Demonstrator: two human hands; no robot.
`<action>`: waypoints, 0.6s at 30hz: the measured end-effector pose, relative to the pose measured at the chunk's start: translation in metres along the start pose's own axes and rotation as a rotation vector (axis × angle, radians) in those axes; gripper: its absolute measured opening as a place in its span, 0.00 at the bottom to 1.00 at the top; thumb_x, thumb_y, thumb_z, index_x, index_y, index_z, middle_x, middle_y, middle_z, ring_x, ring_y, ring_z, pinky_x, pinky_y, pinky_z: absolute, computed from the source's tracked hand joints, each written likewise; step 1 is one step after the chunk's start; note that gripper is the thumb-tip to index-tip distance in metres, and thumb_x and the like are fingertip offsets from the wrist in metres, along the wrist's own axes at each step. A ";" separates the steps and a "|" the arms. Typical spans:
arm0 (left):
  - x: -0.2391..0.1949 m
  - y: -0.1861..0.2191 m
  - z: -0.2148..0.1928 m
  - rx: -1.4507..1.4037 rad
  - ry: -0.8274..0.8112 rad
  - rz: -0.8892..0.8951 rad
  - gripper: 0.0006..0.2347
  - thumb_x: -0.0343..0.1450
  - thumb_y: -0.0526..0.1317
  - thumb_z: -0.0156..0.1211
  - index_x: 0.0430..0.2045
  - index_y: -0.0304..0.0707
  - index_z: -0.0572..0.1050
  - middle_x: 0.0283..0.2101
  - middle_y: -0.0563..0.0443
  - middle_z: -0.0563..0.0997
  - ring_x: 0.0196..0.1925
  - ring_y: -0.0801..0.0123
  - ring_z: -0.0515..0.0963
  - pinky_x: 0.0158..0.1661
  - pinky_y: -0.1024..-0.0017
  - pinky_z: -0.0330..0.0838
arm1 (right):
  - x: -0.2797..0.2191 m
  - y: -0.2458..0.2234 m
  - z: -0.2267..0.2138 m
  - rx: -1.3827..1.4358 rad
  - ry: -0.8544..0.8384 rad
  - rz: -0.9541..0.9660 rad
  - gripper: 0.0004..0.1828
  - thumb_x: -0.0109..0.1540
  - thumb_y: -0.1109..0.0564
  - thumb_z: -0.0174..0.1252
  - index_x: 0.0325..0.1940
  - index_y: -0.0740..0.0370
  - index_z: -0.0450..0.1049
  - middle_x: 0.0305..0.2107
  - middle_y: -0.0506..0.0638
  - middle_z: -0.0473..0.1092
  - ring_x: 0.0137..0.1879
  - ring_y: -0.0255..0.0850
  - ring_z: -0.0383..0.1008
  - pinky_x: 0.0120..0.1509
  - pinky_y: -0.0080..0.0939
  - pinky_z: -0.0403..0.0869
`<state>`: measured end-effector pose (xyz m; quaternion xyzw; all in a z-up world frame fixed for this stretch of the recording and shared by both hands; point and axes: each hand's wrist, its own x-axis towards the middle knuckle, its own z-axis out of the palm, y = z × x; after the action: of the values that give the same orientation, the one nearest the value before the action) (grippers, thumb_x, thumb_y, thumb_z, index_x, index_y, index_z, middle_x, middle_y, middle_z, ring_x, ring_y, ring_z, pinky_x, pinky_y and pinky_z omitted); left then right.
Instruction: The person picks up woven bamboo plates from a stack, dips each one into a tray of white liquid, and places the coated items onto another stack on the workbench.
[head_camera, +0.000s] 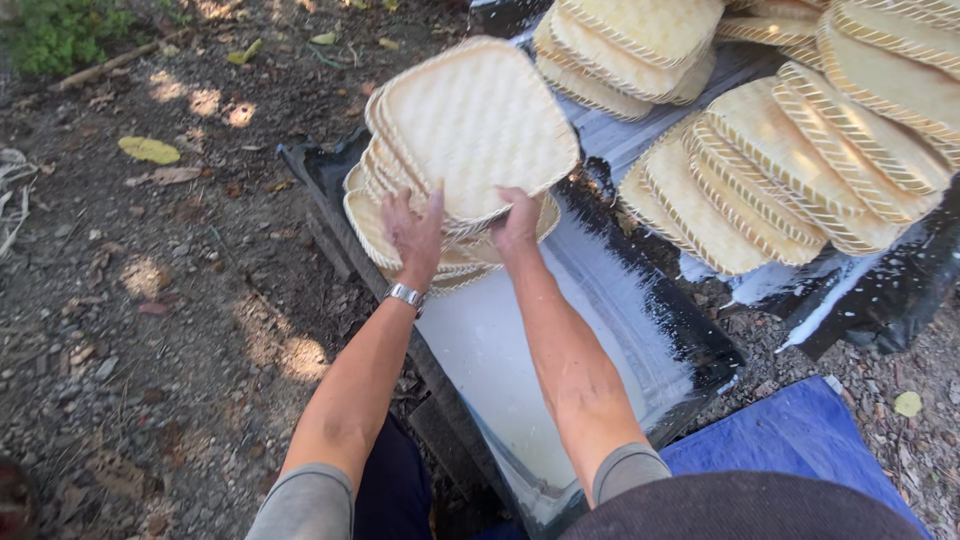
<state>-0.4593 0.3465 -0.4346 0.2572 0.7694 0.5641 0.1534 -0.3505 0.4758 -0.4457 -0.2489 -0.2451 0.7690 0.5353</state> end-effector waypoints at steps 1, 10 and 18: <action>-0.005 0.011 -0.003 -0.120 0.052 0.107 0.32 0.72 0.53 0.63 0.65 0.30 0.61 0.74 0.30 0.54 0.79 0.46 0.51 0.73 0.52 0.46 | 0.002 -0.008 -0.005 -0.003 -0.019 -0.019 0.28 0.51 0.67 0.55 0.56 0.70 0.69 0.46 0.59 0.72 0.53 0.54 0.75 0.59 0.59 0.76; 0.009 0.047 -0.062 -0.619 -0.106 0.380 0.39 0.79 0.58 0.52 0.77 0.27 0.46 0.80 0.29 0.50 0.81 0.44 0.52 0.77 0.55 0.46 | -0.086 -0.107 -0.041 -0.020 -0.248 0.032 0.42 0.49 0.62 0.58 0.69 0.71 0.63 0.57 0.61 0.71 0.64 0.56 0.72 0.74 0.55 0.70; -0.028 0.061 -0.078 -0.388 -0.925 -0.133 0.47 0.63 0.72 0.51 0.72 0.40 0.51 0.69 0.30 0.60 0.64 0.31 0.73 0.53 0.35 0.79 | -0.149 -0.185 -0.158 -0.101 -0.210 0.195 0.46 0.48 0.61 0.58 0.73 0.70 0.61 0.61 0.63 0.70 0.67 0.58 0.71 0.76 0.56 0.67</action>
<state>-0.4638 0.2834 -0.3538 0.3973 0.5168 0.5126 0.5588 -0.0737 0.4096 -0.4278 -0.2164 -0.3129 0.8260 0.4160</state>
